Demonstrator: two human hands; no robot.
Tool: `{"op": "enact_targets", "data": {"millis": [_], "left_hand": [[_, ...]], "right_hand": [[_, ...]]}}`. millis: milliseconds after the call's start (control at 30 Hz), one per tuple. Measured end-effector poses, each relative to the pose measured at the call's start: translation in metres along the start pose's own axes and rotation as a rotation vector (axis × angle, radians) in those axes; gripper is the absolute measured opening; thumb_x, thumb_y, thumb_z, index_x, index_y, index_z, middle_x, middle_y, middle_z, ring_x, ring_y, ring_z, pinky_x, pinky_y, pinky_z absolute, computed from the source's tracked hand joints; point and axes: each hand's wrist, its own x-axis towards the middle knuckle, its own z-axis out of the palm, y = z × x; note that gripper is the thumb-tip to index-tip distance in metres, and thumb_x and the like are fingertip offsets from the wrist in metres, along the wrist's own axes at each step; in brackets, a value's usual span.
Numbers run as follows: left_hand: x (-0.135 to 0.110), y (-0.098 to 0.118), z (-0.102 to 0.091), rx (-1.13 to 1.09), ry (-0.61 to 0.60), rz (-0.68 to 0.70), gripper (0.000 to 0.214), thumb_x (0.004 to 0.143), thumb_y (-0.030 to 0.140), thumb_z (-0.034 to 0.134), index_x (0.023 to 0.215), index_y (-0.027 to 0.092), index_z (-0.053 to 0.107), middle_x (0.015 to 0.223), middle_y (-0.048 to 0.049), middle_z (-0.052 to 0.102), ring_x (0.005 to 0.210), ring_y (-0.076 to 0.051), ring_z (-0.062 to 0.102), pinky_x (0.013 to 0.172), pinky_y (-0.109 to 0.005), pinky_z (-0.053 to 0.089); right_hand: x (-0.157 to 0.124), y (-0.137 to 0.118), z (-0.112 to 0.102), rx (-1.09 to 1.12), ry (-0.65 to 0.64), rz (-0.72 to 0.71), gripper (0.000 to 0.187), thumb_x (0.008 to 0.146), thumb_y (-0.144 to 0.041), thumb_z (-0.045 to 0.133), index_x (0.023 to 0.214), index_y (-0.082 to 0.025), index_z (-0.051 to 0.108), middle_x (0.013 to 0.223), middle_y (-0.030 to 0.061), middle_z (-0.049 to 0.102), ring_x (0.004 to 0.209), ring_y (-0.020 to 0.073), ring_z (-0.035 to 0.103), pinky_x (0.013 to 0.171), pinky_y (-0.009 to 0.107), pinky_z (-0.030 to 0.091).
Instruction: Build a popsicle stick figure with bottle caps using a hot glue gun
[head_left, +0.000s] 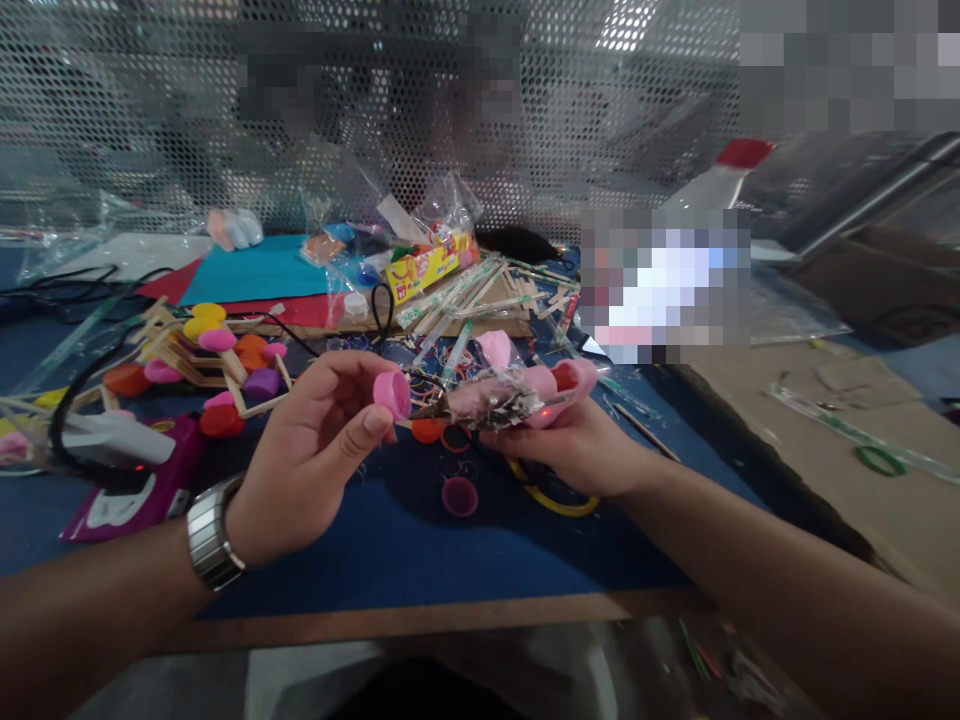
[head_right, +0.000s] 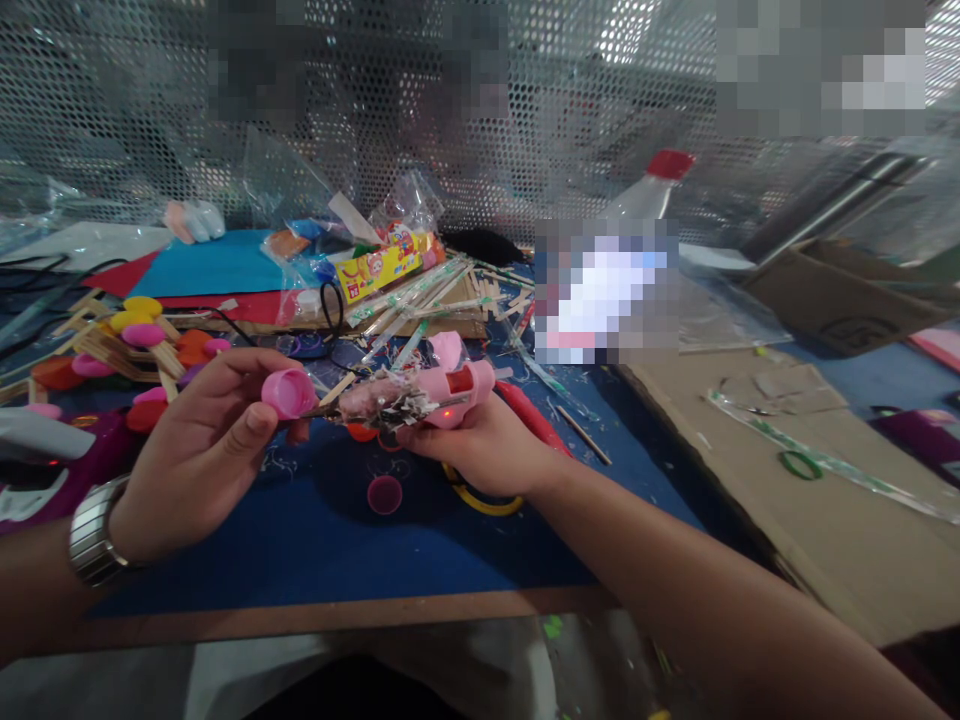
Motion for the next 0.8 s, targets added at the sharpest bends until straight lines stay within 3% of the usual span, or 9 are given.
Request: {"op": "enact_targets", "data": {"millis": [800], "left_hand": [[-0.0021, -0.0018, -0.0030, 0.030, 0.008, 0.000, 0.036, 0.093, 0.053, 0.074, 0.113, 0.023, 0.068, 0.092, -0.0040, 0.068, 0.073, -0.017, 0.067, 0.065, -0.028, 0.060]], "right_hand": [[0.0006, 0.0048, -0.0017, -0.058, 0.040, 0.008, 0.020, 0.081, -0.032, 0.081, 0.098, -0.022, 0.082, 0.104, 0.0060, 0.083, 0.102, 0.0284, 0.077, 0.098, 0.042, 0.061]]}}
